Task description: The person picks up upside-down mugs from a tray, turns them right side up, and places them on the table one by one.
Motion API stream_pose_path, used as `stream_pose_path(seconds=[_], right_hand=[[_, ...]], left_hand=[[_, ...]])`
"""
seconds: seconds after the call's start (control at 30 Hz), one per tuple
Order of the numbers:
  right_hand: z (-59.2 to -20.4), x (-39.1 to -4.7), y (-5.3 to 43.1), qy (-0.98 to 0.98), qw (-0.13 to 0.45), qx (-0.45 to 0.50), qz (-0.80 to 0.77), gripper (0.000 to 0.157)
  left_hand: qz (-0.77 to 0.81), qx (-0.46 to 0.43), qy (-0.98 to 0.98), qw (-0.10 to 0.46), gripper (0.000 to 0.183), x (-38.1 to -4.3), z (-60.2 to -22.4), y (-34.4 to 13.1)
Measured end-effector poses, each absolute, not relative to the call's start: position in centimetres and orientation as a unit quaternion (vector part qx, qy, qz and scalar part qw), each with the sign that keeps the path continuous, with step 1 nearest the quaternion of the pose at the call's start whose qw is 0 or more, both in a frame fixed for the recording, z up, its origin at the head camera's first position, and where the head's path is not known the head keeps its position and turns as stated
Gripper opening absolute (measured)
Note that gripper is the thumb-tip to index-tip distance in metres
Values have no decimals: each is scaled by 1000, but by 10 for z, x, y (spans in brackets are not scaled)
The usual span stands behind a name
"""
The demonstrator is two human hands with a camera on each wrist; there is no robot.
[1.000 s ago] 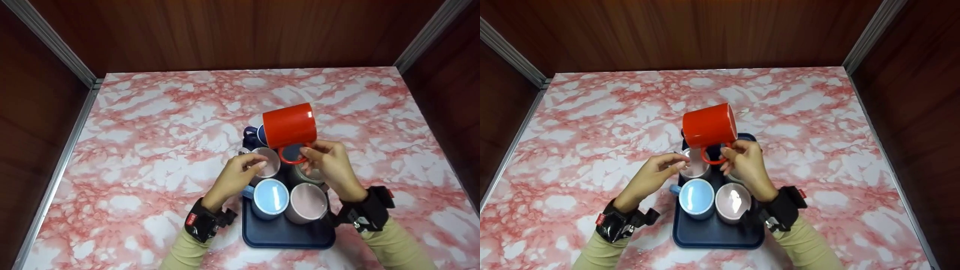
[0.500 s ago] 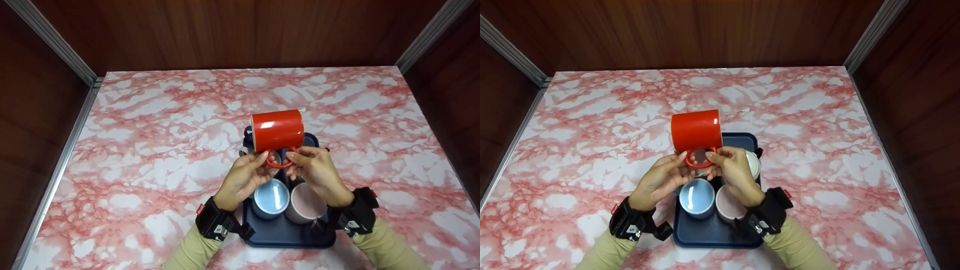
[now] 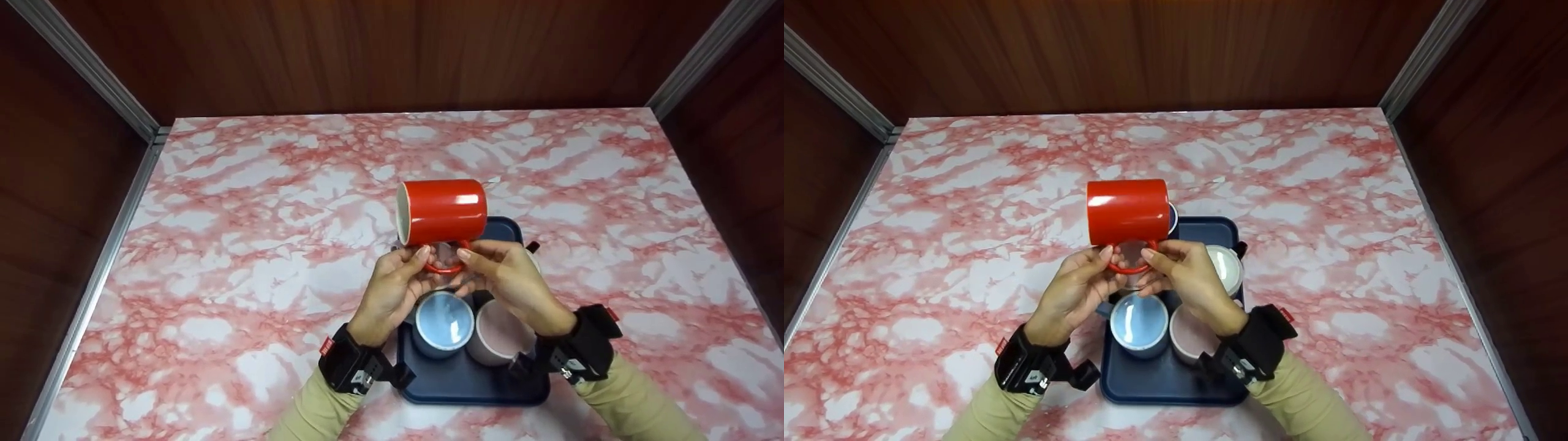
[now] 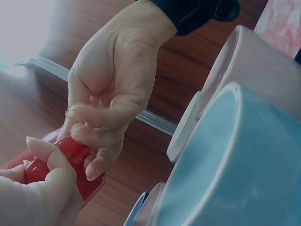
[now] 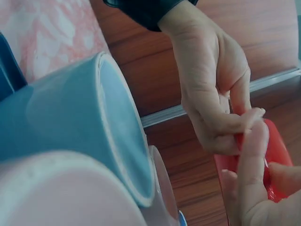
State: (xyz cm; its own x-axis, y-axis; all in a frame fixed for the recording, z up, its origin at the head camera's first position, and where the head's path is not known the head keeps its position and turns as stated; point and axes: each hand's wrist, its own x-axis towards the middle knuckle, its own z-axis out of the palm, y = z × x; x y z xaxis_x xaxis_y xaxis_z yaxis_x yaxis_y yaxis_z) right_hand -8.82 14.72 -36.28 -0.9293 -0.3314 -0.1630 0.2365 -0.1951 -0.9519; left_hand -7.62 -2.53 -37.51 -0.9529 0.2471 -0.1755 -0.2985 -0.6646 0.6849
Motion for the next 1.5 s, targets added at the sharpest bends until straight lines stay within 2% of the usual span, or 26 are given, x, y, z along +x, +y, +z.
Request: stream_pose_path(seconds=[0.13, 0.37, 0.7, 0.93, 1.17, 1.5], right_hand=[[-356, -90, 153, 624, 181, -50, -759, 38], [-352, -94, 175, 642, 121, -30, -757, 26], [-362, -96, 213, 682, 40, -51, -729, 27], [-370, -95, 232, 807, -36, -49, -588, 33], [-384, -96, 238, 887, -106, -60, -444, 26], [-397, -97, 242, 887, -134, -83, -434, 19]], left_hand=[[911, -28, 393, 119, 14, -78, -372, -32], [902, -60, 423, 55, 10, -88, -377, -52], [859, -143, 490, -33, 18, -114, -393, -91], [844, -187, 499, -60, 19, -129, -408, -109], [811, -229, 533, -69, 19, -140, -426, -118], [776, -229, 579, -104, 22, -144, -443, -130]])
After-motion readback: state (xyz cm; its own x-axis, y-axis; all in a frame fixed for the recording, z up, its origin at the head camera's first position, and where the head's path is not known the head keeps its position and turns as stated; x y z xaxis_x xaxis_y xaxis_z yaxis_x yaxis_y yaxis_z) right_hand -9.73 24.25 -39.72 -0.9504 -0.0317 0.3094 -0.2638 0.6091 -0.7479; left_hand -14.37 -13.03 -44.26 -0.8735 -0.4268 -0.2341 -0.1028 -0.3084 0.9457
